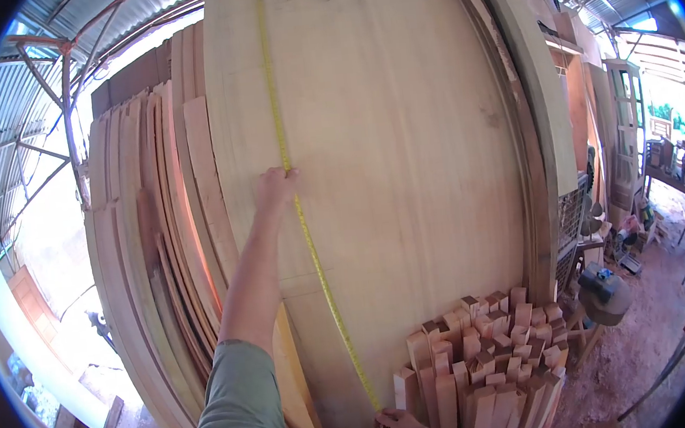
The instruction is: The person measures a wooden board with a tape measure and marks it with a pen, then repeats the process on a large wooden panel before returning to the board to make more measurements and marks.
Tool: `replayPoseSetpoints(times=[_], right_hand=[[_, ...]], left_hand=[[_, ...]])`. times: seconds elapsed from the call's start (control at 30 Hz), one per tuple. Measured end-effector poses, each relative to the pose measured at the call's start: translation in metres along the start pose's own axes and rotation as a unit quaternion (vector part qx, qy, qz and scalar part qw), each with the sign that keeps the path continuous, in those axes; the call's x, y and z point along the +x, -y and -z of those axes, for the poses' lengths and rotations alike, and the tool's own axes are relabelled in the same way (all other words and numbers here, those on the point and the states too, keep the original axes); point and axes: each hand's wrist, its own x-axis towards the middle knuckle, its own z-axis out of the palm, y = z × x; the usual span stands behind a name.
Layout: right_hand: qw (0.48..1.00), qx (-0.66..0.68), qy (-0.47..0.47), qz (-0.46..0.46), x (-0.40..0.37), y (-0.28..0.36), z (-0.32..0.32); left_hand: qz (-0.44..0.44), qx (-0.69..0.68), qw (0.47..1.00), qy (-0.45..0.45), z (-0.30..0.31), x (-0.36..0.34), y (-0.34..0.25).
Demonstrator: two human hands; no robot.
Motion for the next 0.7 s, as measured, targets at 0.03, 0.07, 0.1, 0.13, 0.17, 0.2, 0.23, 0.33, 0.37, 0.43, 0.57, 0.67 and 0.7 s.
replayPoseSetpoints(times=[0.03, 0.07, 0.1, 0.13, 0.17, 0.2, 0.23, 0.33, 0.37, 0.43, 0.57, 0.67, 0.7], right_hand=[[1.0, 0.001, 0.009, -0.009, -0.005, 0.008, -0.001], [1.0, 0.002, 0.017, -0.018, -0.008, 0.013, -0.002], [1.0, 0.001, 0.018, -0.019, -0.007, 0.011, -0.001], [1.0, 0.011, 0.021, -0.017, -0.005, 0.006, -0.001], [0.999, 0.022, 0.024, -0.015, -0.002, 0.001, 0.0], [0.999, 0.023, 0.022, -0.016, 0.0, -0.005, 0.001], [0.999, 0.029, 0.026, -0.015, 0.001, -0.008, 0.001], [0.999, 0.029, 0.031, -0.003, 0.002, -0.012, 0.004], [0.999, 0.023, 0.034, 0.006, 0.001, -0.01, 0.003], [0.999, 0.032, 0.024, -0.005, -0.006, 0.0, -0.001], [1.0, 0.023, 0.015, -0.01, -0.01, 0.007, -0.001], [0.999, 0.038, 0.025, 0.009, -0.011, 0.005, 0.0], [0.999, 0.038, 0.025, 0.01, -0.011, 0.004, 0.0]], left_hand=[[0.012, 0.024, 1.0, 0.004, 0.003, -0.002, -0.002], [0.014, 0.023, 1.0, 0.002, 0.005, -0.004, -0.005], [0.027, 0.017, 0.999, 0.009, 0.007, -0.006, -0.007], [0.039, 0.011, 0.999, 0.017, 0.009, -0.009, -0.011], [0.039, 0.01, 0.999, 0.018, 0.009, -0.009, -0.011], [0.036, 0.003, 0.999, 0.016, 0.009, -0.01, -0.011], [0.033, -0.004, 0.999, 0.015, 0.008, -0.01, -0.011], [0.003, -0.003, 1.0, 0.006, 0.006, -0.01, -0.009], [0.001, -0.004, 1.0, 0.008, 0.006, -0.01, -0.009], [0.012, 0.013, 1.0, 0.004, 0.006, -0.011, -0.011], [0.014, 0.023, 1.0, 0.003, 0.01, -0.011, -0.015], [0.025, 0.016, 0.999, 0.021, 0.011, -0.01, -0.015], [0.016, 0.035, 0.999, 0.008, 0.006, -0.008, -0.011]])
